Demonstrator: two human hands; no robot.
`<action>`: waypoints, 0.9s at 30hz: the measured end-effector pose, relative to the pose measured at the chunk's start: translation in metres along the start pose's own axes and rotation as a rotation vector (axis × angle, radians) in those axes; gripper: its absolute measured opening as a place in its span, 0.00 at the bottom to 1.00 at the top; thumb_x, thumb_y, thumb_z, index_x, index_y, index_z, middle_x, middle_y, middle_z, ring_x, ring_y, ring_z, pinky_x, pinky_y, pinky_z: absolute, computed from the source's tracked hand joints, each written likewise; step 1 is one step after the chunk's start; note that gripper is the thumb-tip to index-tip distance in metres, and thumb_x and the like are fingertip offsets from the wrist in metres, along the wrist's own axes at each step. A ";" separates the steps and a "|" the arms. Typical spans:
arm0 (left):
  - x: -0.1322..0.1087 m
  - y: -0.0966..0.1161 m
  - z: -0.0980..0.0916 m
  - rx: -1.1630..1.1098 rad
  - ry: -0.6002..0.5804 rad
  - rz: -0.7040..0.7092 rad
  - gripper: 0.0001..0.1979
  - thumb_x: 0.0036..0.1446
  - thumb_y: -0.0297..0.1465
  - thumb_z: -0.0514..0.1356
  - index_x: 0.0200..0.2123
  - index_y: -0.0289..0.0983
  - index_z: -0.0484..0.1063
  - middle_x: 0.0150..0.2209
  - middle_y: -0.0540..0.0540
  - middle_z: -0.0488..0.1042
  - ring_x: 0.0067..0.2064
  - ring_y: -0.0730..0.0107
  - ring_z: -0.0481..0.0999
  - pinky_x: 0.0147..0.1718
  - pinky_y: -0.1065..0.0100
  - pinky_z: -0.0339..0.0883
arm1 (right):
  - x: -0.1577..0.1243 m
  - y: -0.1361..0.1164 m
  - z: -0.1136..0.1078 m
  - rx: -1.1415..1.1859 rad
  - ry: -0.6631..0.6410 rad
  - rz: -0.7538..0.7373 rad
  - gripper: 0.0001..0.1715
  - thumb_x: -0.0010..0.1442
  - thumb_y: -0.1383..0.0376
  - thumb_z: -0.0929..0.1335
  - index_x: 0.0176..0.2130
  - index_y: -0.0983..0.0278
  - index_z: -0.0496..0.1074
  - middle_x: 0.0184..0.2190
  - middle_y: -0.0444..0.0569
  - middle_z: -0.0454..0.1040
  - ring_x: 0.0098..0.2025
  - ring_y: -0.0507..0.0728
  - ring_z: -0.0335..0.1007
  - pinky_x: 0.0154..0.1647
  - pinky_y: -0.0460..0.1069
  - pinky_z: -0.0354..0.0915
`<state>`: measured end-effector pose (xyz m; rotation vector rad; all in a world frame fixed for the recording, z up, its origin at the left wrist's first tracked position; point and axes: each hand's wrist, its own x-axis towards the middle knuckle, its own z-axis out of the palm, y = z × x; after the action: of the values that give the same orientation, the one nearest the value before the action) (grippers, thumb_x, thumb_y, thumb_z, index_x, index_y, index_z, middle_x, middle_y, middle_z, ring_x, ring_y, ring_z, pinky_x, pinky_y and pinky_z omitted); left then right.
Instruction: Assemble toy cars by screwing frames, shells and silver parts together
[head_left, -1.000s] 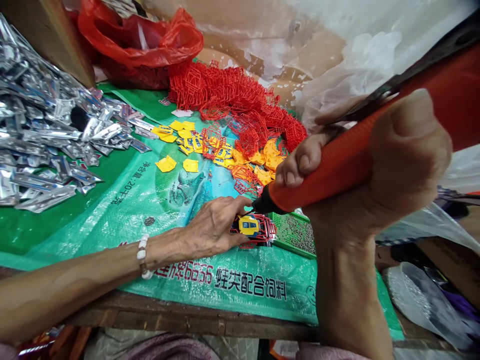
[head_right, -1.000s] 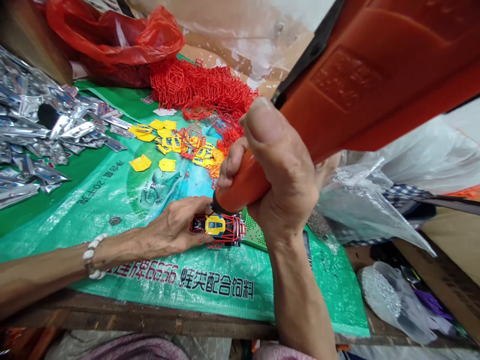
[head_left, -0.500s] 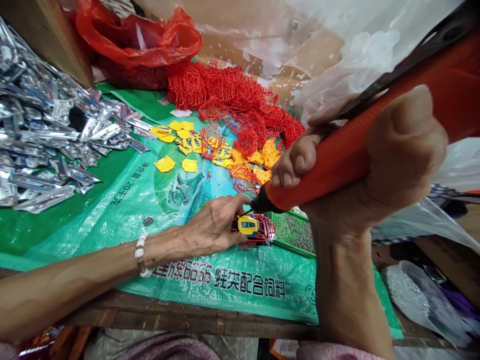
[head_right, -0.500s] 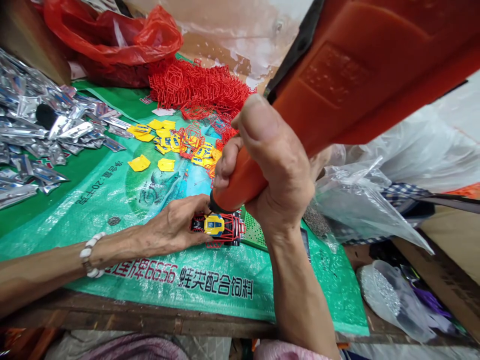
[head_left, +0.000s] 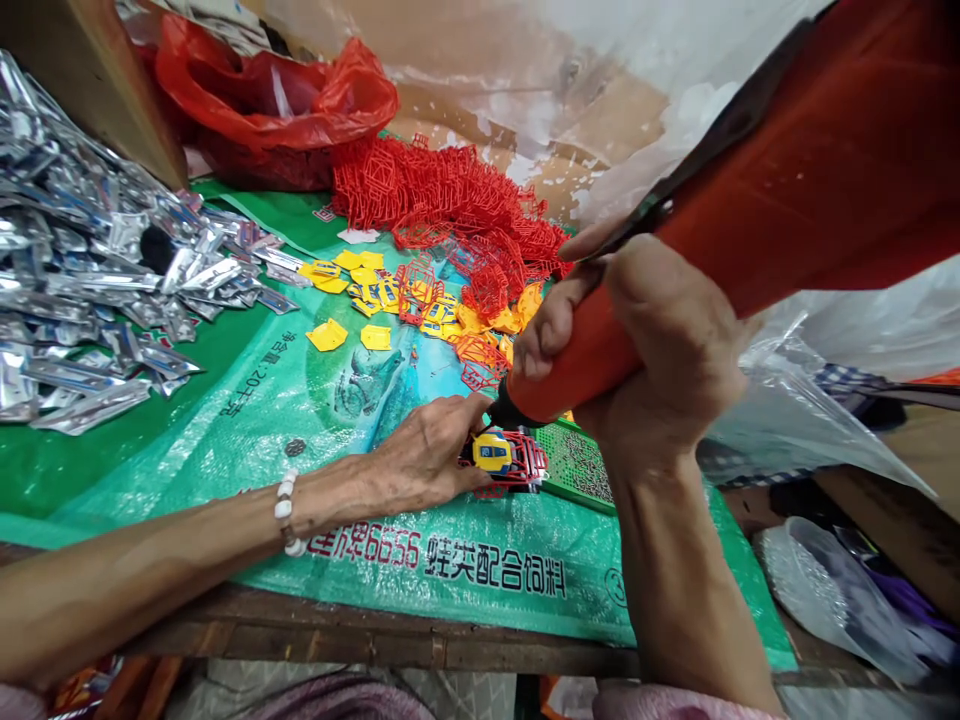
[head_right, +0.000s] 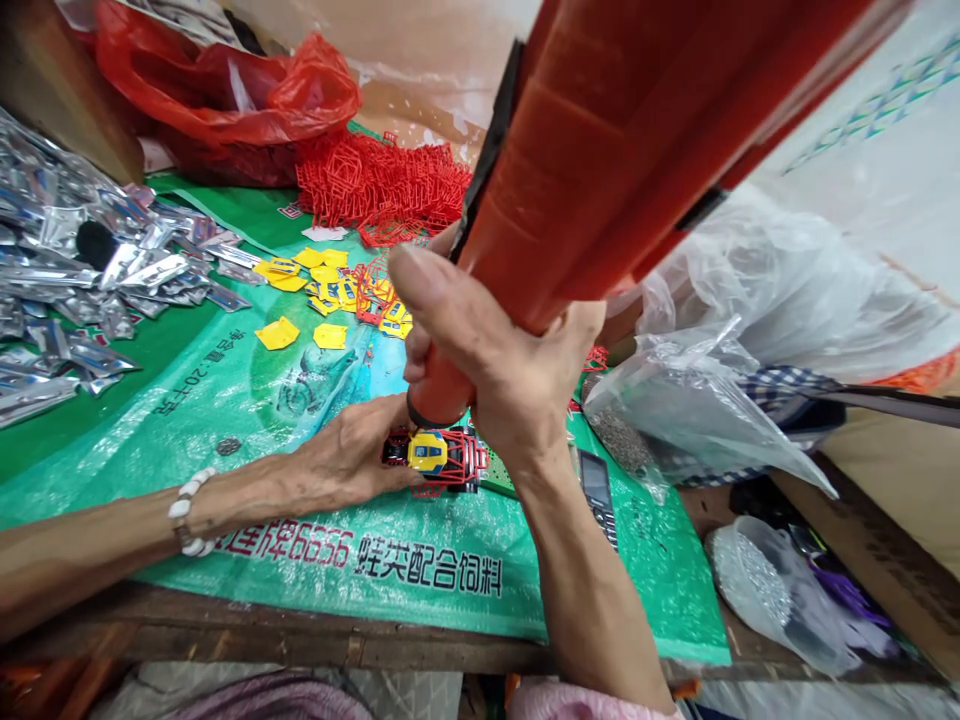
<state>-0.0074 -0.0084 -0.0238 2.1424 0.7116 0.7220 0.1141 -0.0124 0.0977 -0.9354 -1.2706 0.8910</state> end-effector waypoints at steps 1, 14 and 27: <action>-0.001 -0.003 0.001 0.013 0.008 0.021 0.17 0.58 0.40 0.63 0.43 0.35 0.66 0.34 0.48 0.72 0.34 0.64 0.72 0.31 0.65 0.67 | 0.001 0.000 -0.003 0.033 0.029 -0.038 0.18 0.42 0.52 0.76 0.29 0.60 0.73 0.14 0.38 0.65 0.13 0.51 0.59 0.14 0.49 0.60; -0.011 -0.019 0.009 0.201 0.198 0.398 0.11 0.66 0.35 0.57 0.45 0.35 0.69 0.43 0.40 0.76 0.46 0.58 0.75 0.45 0.56 0.71 | -0.011 0.017 -0.088 -0.074 0.499 -0.308 0.12 0.47 0.54 0.72 0.27 0.59 0.71 0.13 0.38 0.66 0.12 0.51 0.57 0.11 0.49 0.59; -0.011 -0.028 0.015 0.135 0.175 0.409 0.15 0.64 0.37 0.59 0.49 0.33 0.69 0.47 0.36 0.77 0.46 0.62 0.79 0.42 0.64 0.76 | -0.010 0.041 -0.105 -0.117 0.511 -0.336 0.08 0.53 0.57 0.71 0.31 0.57 0.71 0.15 0.37 0.67 0.13 0.51 0.62 0.17 0.51 0.68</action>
<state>-0.0113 -0.0075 -0.0568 2.4008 0.4201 1.1141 0.2165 -0.0141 0.0492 -0.9297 -0.9988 0.2880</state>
